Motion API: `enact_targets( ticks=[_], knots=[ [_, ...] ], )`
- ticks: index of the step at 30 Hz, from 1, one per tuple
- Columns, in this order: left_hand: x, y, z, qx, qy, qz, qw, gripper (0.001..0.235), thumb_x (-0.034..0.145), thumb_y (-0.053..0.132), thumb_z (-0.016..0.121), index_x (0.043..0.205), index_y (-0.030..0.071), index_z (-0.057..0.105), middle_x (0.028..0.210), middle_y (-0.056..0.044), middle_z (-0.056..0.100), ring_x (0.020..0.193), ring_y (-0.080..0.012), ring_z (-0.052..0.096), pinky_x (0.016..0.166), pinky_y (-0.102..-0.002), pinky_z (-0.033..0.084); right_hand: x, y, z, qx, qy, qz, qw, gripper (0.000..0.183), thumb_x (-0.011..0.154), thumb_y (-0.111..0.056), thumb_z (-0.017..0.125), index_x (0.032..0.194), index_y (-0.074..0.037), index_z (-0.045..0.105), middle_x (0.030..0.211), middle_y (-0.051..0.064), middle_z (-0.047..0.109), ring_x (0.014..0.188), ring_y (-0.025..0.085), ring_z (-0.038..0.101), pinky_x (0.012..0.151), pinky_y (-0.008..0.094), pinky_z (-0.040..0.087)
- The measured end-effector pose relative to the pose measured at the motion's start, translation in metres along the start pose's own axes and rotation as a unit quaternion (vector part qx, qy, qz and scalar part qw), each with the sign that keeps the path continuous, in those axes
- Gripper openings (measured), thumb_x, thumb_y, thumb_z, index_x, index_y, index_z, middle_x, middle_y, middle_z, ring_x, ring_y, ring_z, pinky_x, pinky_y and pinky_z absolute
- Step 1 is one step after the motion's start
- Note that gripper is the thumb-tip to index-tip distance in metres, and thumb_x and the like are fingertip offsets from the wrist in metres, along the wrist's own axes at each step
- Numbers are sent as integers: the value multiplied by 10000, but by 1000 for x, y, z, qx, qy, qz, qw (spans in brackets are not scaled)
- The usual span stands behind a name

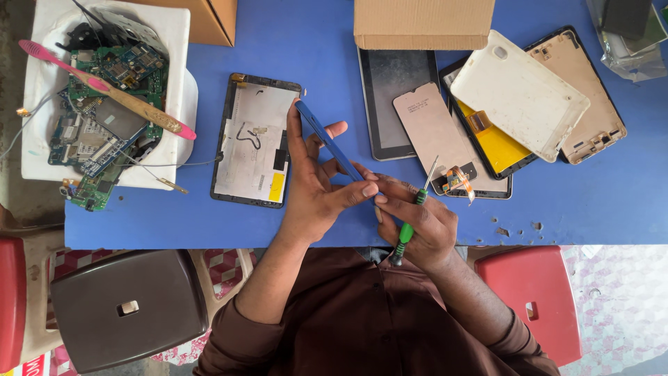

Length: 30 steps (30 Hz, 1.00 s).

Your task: The person removes the back cover of a blue smartphone, then uses a screwdriver to unscrew and detach internal components. The person continues to manipulate the phone's internals with the screwdriver while other disassembled phone parts remain on the table.

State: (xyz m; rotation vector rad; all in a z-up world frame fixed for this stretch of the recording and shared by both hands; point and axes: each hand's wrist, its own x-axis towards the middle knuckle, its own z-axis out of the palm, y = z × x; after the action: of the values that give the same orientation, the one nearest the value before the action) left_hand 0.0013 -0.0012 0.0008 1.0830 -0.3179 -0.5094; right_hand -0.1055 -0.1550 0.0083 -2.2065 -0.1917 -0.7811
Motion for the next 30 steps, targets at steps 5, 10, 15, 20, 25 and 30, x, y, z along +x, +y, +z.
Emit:
enact_targets(
  ticks=[5, 10, 15, 20, 25, 30],
  knots=[
    [1, 1, 2, -13, -6, 1, 1000, 1350, 811, 40, 898, 1651, 263, -134, 1527, -208, 340, 1068, -274, 709, 836, -380, 701, 3, 0, -2, 52, -4, -13, 999, 248, 930, 21, 757, 1111, -30, 597, 1198, 191, 724, 1150, 337, 747, 946, 403, 661],
    [1, 3, 2, -7, -7, 2, 1000, 1364, 787, 29, 909, 1650, 265, -121, 1546, -213, 324, 1088, -278, 705, 846, -393, 708, 3, -2, 0, 26, 3, -14, 1000, 264, 915, 36, 755, 1102, -32, 581, 1201, 191, 725, 1126, 326, 757, 912, 392, 665],
    [1, 3, 2, 5, -16, 13, 1000, 1394, 763, 42, 939, 1651, 260, -113, 1590, -215, 290, 1136, -285, 696, 885, -403, 710, 0, 0, -1, 17, -3, -4, 1000, 302, 888, 59, 734, 1093, -41, 536, 1214, 235, 725, 1054, 297, 779, 807, 337, 645],
    [1, 1, 0, 42, -36, 41, 998, 1432, 758, 43, 947, 1664, 263, -139, 1637, -230, 245, 1168, -294, 693, 927, -406, 709, 0, 3, -4, 47, 2, 6, 999, 292, 903, 39, 716, 1110, -30, 523, 1207, 278, 704, 1059, 319, 773, 846, 362, 653],
    [1, 0, 2, 26, -48, 30, 998, 1446, 792, 37, 927, 1650, 283, -211, 1710, -219, 147, 1236, -300, 652, 949, -418, 697, 1, 1, -4, 44, 4, 15, 999, 306, 915, 25, 701, 1169, 0, 532, 1174, 261, 713, 1077, 332, 768, 899, 397, 651],
    [0, 4, 0, 2, -64, 6, 998, 1456, 804, 35, 905, 1613, 319, -272, 1768, -185, 39, 1330, -298, 601, 946, -427, 690, 1, 0, -3, 32, -6, -8, 999, 328, 920, 44, 675, 1213, 7, 531, 1184, 271, 704, 1098, 349, 755, 928, 412, 636]
  ],
)
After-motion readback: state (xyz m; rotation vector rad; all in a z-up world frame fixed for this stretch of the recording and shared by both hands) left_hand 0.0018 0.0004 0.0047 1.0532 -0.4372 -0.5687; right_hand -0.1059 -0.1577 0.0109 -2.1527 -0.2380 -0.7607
